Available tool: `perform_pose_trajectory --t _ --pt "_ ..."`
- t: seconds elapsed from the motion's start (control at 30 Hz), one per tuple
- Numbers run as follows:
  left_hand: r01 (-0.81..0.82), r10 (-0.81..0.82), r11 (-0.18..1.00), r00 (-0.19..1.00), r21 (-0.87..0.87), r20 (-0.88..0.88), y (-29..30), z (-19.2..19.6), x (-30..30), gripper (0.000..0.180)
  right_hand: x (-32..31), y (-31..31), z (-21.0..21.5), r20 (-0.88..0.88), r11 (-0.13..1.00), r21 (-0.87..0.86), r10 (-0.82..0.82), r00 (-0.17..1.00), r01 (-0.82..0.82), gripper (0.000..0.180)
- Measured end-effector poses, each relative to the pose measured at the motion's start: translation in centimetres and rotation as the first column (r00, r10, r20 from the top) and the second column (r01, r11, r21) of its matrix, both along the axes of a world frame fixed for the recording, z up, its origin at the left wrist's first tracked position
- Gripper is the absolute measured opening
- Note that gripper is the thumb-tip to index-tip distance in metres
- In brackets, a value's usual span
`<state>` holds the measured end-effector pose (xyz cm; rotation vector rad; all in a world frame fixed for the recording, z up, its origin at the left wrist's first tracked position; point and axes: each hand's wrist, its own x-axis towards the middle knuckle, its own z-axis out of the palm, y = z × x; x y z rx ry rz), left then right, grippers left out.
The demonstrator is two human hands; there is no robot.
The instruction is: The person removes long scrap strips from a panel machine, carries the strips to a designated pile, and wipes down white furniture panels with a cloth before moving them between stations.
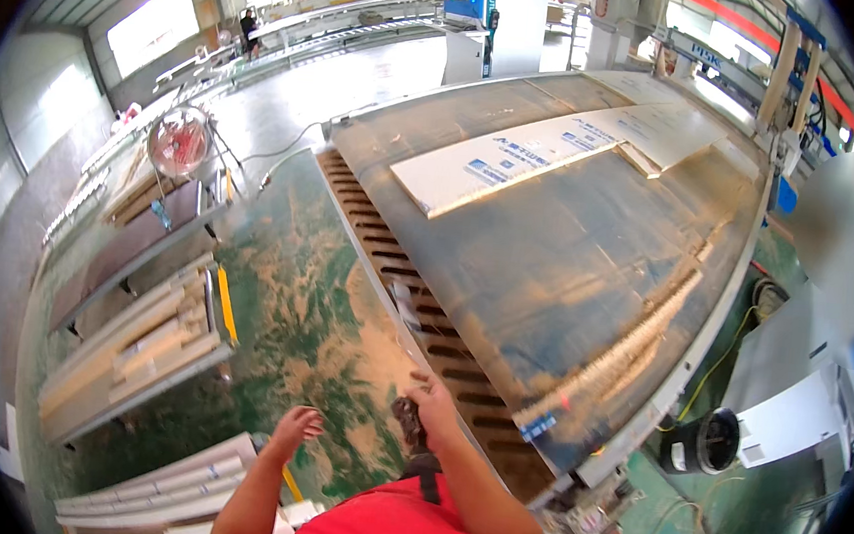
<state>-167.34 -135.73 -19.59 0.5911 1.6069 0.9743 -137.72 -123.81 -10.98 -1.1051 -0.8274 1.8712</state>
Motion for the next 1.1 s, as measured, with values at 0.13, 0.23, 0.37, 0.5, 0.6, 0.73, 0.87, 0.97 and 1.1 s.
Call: perform_pose_trajectory --t 0.13,0.23,0.37,0.5,0.6,0.73,0.87,0.97,1.1 --pt "0.135 -0.124 0.989 0.982 0.064 -0.144 10.7 5.7 -3.7 0.032 -3.6 11.1 3.1 -0.002 0.987 0.053 -0.154 0.988 0.153 0.043" --pt "0.152 -0.129 0.976 0.98 0.156 -0.149 19.9 8.3 -6.6 0.034 -4.7 17.0 8.0 -0.032 0.985 0.001 -0.171 0.985 0.171 0.05" --pt "0.255 -0.22 0.912 0.965 0.322 -0.142 34.1 10.1 -7.7 0.041 -5.7 23.7 8.5 -0.017 0.954 -0.017 -0.3 0.954 0.3 0.054" --pt "0.423 -0.349 0.813 0.904 0.4 -0.248 47.4 13.4 -6.6 0.053 -7.5 28.1 8.5 0.027 0.888 -0.072 -0.453 0.891 0.454 0.058" --pt "0.605 -0.489 0.739 0.784 0.296 -0.384 55.4 15.0 -5.2 0.059 -9.1 30.3 6.7 0.149 0.826 -0.089 -0.541 0.827 0.557 0.052" --pt "0.764 -0.623 0.563 0.643 0.315 -0.445 61.9 13.5 -5.3 0.06 -12.5 32.2 6.0 0.21 0.709 -0.089 -0.673 0.709 0.7 0.046" --pt "0.814 -0.697 0.519 0.579 0.26 -0.422 63.9 14.8 -5.7 0.051 -14.8 32.8 5.6 0.235 0.558 -0.039 -0.801 0.551 0.829 0.041" --pt "0.765 -0.729 0.575 0.64 0.291 -0.243 64.3 15.3 -6.1 0.048 -15.8 33.6 6.5 0.368 0.51 -0.009 -0.798 0.478 0.86 0.036" --pt "0.786 -0.784 0.566 0.606 0.248 -0.133 64.2 16.0 -7.4 0.043 -16.1 32.5 7.9 0.358 0.492 -0.083 -0.796 0.487 0.866 0.024"
